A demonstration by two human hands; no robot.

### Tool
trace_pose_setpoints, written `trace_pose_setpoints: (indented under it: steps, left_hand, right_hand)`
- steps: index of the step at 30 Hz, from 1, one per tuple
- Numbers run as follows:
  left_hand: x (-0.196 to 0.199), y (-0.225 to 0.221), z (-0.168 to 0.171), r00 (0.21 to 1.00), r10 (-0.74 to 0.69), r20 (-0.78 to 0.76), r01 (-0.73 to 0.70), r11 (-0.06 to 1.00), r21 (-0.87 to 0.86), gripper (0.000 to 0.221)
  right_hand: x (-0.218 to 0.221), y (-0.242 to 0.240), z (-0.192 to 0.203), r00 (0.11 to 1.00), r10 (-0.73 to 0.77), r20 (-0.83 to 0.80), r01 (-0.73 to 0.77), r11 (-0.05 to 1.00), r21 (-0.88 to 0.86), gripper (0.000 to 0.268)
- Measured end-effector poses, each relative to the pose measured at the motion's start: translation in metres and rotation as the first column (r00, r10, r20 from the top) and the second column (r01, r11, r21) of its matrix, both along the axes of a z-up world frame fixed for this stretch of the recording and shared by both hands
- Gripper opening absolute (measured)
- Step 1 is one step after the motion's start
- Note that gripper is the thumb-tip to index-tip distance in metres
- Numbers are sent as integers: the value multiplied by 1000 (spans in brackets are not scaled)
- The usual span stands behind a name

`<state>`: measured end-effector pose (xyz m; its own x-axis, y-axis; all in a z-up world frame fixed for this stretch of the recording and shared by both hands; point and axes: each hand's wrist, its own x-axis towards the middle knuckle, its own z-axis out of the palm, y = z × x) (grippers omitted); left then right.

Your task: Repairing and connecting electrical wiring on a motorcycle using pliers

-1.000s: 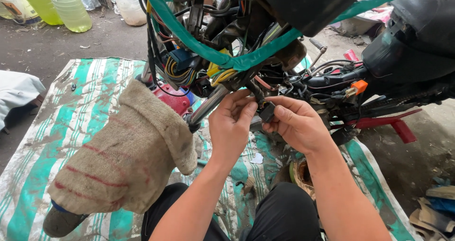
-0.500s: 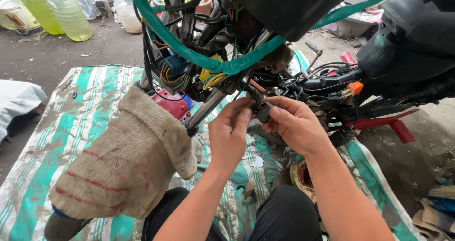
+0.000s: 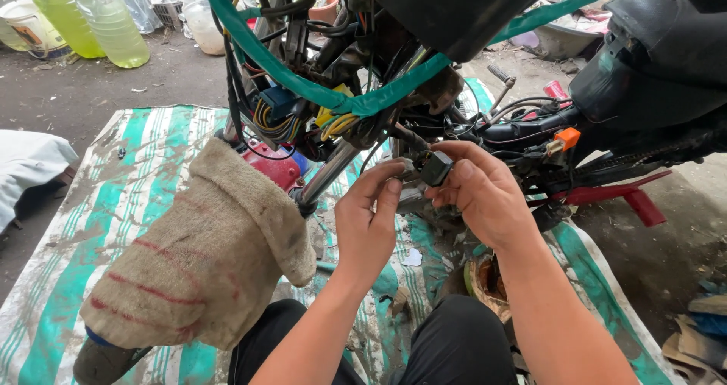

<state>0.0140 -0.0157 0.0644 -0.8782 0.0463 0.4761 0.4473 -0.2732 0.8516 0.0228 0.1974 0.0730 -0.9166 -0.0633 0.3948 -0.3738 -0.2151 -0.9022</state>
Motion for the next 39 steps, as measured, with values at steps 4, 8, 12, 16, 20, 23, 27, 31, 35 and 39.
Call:
trace_pose_setpoints:
  steps: [4,8,12,16,20,23,27,31,35,39]
  left_hand:
    - [3,2,1,1000,-7,6,7,1000,-14,29]
    - [3,6,2,999,-41,0,41,999,6,32]
    - [2,14,3,997,-78,28,77,996,52,62]
    - [0,17,6,964,-219,153,195,968,156,71]
    - [-12,27,-4,920,-330,212,281,932,230,61]
    - [-20,32,-17,906,-337,258,262,922,285,63]
    - [-19,26,-14,956,-138,258,114,988,105,72]
    - [-13,23,-9,988,68,136,-50,991,-126,66]
    - [-15,25,-16,985,173,-14,-172,964,-200,58]
    - [-16,28,-20,963,234,-134,-258,944,-206,52]
  right_hand:
    - [2,-5,1,988,-151,-28,153,984,93,49]
    - [6,-7,2,957,-273,-96,286,943,169,42]
    - [6,-5,3,935,-332,-123,349,921,173,40]
    - [4,-29,1,917,-392,-76,399,906,143,36]
    - [-2,-29,-13,915,-404,5,404,914,-37,35]
    - [0,-30,-21,921,-388,41,390,914,-111,37]
    - [-4,-17,-39,960,-275,59,281,938,-203,36]
    - [-10,-5,-50,979,-194,62,204,950,-236,36]
    - [-11,-6,-48,990,-121,70,136,946,-295,35]
    - [-17,-1,-59,995,-64,74,85,938,-336,35]
